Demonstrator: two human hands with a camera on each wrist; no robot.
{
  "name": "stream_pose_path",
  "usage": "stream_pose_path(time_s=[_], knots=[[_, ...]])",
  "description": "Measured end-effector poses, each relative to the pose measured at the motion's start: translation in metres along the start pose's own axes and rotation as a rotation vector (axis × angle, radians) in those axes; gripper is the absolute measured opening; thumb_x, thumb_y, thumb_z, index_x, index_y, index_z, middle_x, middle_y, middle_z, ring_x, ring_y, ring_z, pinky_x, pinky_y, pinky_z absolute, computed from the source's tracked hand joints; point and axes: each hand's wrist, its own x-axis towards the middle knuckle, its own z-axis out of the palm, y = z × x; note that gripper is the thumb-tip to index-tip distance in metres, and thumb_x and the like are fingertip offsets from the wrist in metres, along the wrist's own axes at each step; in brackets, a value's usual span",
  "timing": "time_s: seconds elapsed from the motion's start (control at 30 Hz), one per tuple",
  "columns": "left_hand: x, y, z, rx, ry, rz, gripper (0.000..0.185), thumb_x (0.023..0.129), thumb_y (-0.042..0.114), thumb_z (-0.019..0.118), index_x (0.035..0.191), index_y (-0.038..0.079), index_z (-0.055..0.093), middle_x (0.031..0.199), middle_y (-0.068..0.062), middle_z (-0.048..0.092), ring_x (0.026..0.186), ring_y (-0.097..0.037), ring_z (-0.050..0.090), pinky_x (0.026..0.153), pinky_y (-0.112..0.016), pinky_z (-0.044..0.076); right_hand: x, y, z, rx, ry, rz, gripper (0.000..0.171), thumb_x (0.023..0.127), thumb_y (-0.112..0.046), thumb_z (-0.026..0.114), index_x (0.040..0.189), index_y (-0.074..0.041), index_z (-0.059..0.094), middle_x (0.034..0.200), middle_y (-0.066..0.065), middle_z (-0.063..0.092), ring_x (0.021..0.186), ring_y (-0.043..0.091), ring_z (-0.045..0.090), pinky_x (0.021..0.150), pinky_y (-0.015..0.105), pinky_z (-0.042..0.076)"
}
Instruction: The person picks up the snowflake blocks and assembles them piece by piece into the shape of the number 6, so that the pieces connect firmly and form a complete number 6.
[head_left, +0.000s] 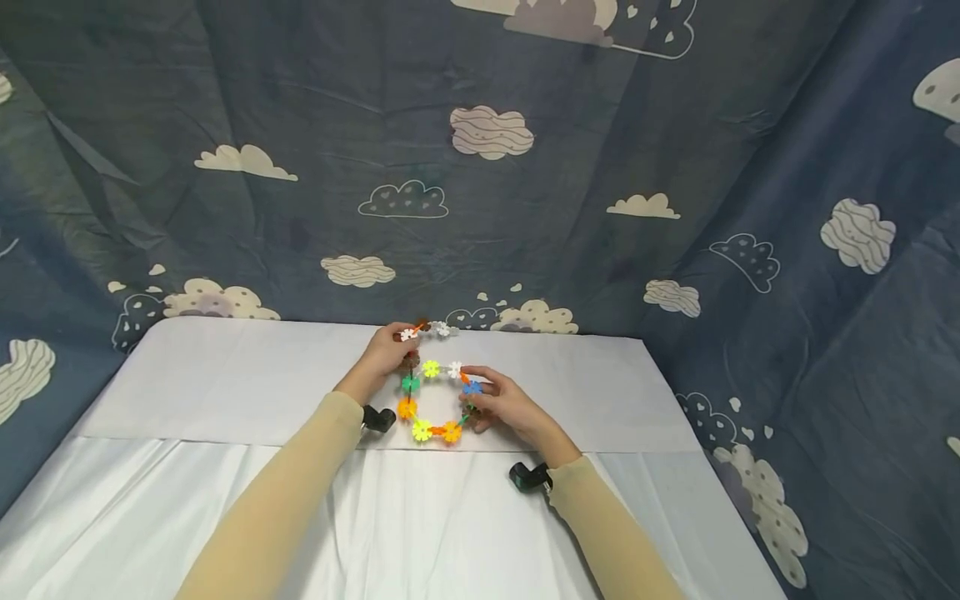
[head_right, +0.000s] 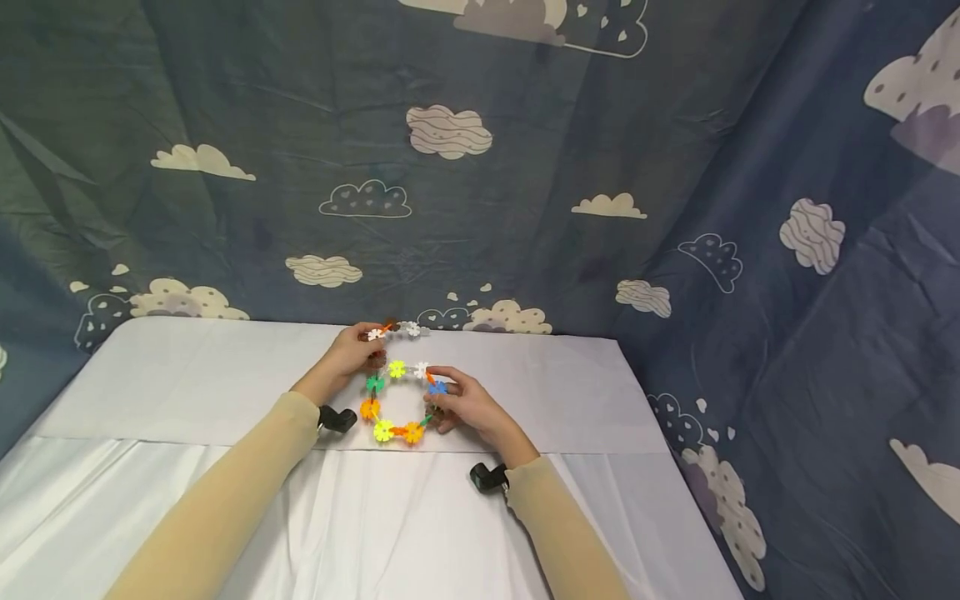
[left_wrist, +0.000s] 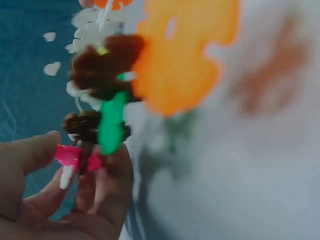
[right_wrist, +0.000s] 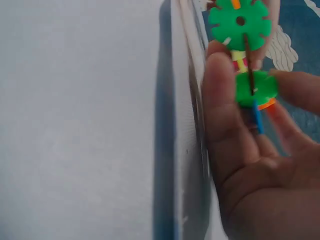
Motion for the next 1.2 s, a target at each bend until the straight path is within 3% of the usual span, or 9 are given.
stream_pose_path(time_s=[0.1,0.2,0.3,0.43,0.6,0.83,0.93,1.07,1.2], knots=[[0.001,-0.003,0.001,0.216,0.065,-0.001,0.054,0.107,0.021,0.063,0.156,0.005,0.05,0.144,-0.022,0.059,0.121,-0.029,0.064,0.105,-0.044,0.054,0.002,0.001,0.001,-0.016,0.005,0.023,0.059,0.105,-0.013,0.067,0.16,-0.017,0.046,0.121,0.019,0.074,0.072,0.016,0.071,0.061,0.029,0.062],[0.001,-0.004,0.001,0.383,0.095,0.003,0.057,0.106,0.026,0.064,0.156,0.002,0.05,0.159,-0.021,0.051,0.148,-0.036,0.049,0.123,-0.05,0.042,0.003,0.002,0.002,-0.058,0.024,0.034,0.057,0.105,-0.014,0.067,0.159,-0.015,0.047,0.119,0.019,0.074,0.072,0.016,0.072,0.062,0.029,0.063],[0.0,-0.006,0.002,0.488,0.096,0.017,0.059,0.107,0.028,0.063,0.156,-0.001,0.049,0.162,-0.021,0.049,0.154,-0.038,0.042,0.127,-0.051,0.037,0.001,0.002,0.004,-0.155,0.061,0.025,0.054,0.105,-0.017,0.068,0.156,-0.014,0.051,0.12,0.02,0.071,0.071,0.016,0.071,0.063,0.03,0.063],[-0.002,-0.009,0.003,0.591,0.109,0.055,0.059,0.108,0.031,0.062,0.154,-0.005,0.05,0.157,-0.028,0.048,0.15,-0.041,0.046,0.126,-0.051,0.038,-0.002,0.001,0.009,-0.325,0.147,-0.012,0.047,0.104,-0.024,0.071,0.149,-0.018,0.061,0.119,0.017,0.068,0.066,0.016,0.069,0.062,0.03,0.062],[-0.014,-0.011,0.003,0.608,0.151,0.103,0.06,0.107,0.034,0.062,0.153,-0.004,0.052,0.145,-0.03,0.049,0.131,-0.042,0.056,0.117,-0.053,0.045,-0.004,0.002,0.013,-0.425,0.203,-0.033,0.043,0.101,-0.026,0.074,0.144,-0.022,0.066,0.111,0.012,0.068,0.061,0.015,0.065,0.06,0.029,0.058],[-0.033,-0.014,0.002,0.619,0.115,0.089,0.062,0.104,0.034,0.068,0.153,0.001,0.052,0.11,-0.015,0.065,0.109,-0.031,0.059,0.103,-0.049,0.05,-0.004,0.0,0.015,-0.508,0.184,-0.056,0.042,0.102,-0.028,0.073,0.143,-0.023,0.067,0.108,0.009,0.07,0.064,0.015,0.059,0.06,0.028,0.053],[-0.038,-0.017,0.002,0.618,0.11,0.096,0.058,0.104,0.033,0.068,0.151,0.002,0.055,0.115,-0.015,0.069,0.112,-0.031,0.062,0.105,-0.049,0.052,-0.005,0.001,0.016,-0.523,0.173,-0.063,0.041,0.102,-0.028,0.073,0.142,-0.023,0.067,0.109,0.008,0.071,0.065,0.016,0.058,0.06,0.028,0.052],[-0.05,-0.021,-0.005,0.619,0.088,0.164,0.056,0.106,0.037,0.063,0.152,0.005,0.055,0.127,-0.02,0.066,0.118,-0.036,0.063,0.103,-0.053,0.052,-0.004,0.001,0.013,-0.504,0.151,-0.053,0.043,0.101,-0.03,0.073,0.143,-0.024,0.066,0.114,0.009,0.07,0.065,0.017,0.057,0.059,0.029,0.051],[-0.072,-0.027,-0.018,0.615,-0.037,0.216,0.065,0.104,0.039,0.069,0.16,0.016,0.047,0.136,-0.023,0.057,0.117,-0.035,0.064,0.098,-0.053,0.055,-0.005,0.003,0.009,-0.456,0.111,-0.045,0.05,0.1,-0.031,0.075,0.148,-0.024,0.062,0.123,0.011,0.067,0.065,0.017,0.059,0.061,0.029,0.054]])
